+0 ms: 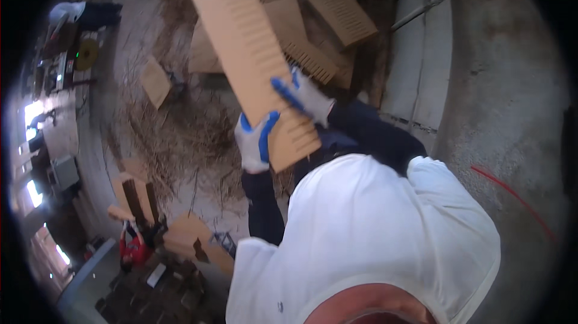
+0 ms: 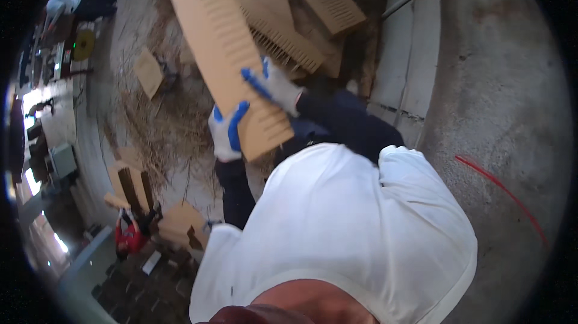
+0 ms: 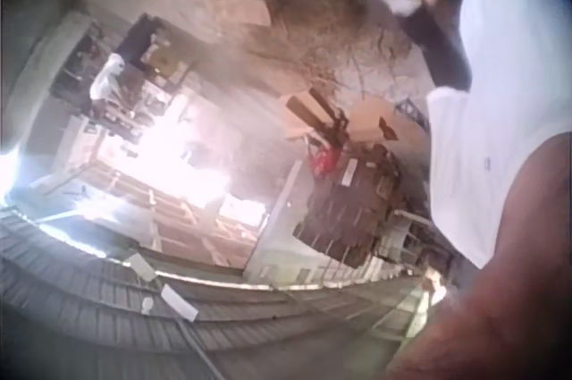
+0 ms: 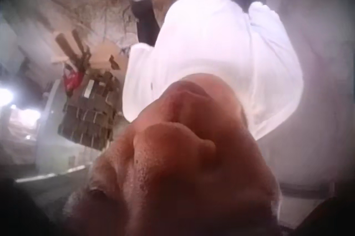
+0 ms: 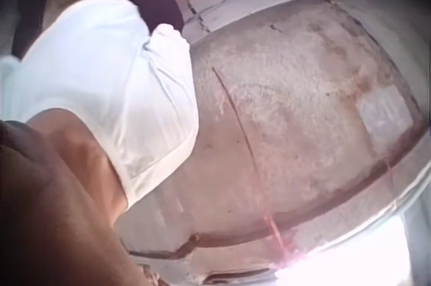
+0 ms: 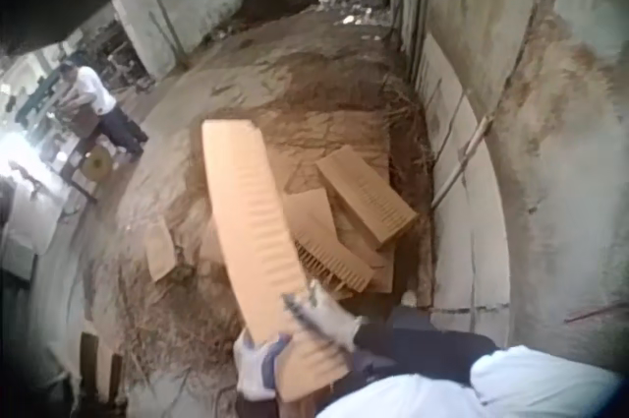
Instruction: Picking up stacks of slotted corrugated cardboard pieces and moving them to a different stack in the facility.
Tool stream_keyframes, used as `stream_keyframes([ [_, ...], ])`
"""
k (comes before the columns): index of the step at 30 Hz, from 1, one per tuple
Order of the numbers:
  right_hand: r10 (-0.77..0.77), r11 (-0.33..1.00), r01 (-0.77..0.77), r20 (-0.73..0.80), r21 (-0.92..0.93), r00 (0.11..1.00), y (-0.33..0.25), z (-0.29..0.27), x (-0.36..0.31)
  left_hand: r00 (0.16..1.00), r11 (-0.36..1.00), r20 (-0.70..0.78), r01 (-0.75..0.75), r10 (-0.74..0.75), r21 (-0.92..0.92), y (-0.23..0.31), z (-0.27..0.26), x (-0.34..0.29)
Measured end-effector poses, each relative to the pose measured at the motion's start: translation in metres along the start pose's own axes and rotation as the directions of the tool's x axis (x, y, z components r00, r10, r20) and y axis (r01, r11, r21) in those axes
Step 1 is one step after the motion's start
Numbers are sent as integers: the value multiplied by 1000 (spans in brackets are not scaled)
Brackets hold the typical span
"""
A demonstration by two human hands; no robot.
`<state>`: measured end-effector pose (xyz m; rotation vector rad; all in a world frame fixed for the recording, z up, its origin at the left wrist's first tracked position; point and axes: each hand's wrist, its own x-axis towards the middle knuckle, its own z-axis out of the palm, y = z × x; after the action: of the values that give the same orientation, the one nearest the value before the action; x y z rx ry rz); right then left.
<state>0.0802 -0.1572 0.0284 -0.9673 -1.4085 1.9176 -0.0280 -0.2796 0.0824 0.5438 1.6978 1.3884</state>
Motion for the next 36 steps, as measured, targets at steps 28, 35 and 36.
stream_keyframes([
  [28,150,950,172,866,-260,476,-69,-197,38,777,821,-629,-337,-34,-461,-15,52,51],
  [35,656,9,666,507,-746,559,58,-204,83,658,887,-753,-348,2,-302,-50,8,64],
  [36,622,223,554,554,-802,552,61,-190,85,673,894,-737,-365,60,-261,-36,-3,63],
])
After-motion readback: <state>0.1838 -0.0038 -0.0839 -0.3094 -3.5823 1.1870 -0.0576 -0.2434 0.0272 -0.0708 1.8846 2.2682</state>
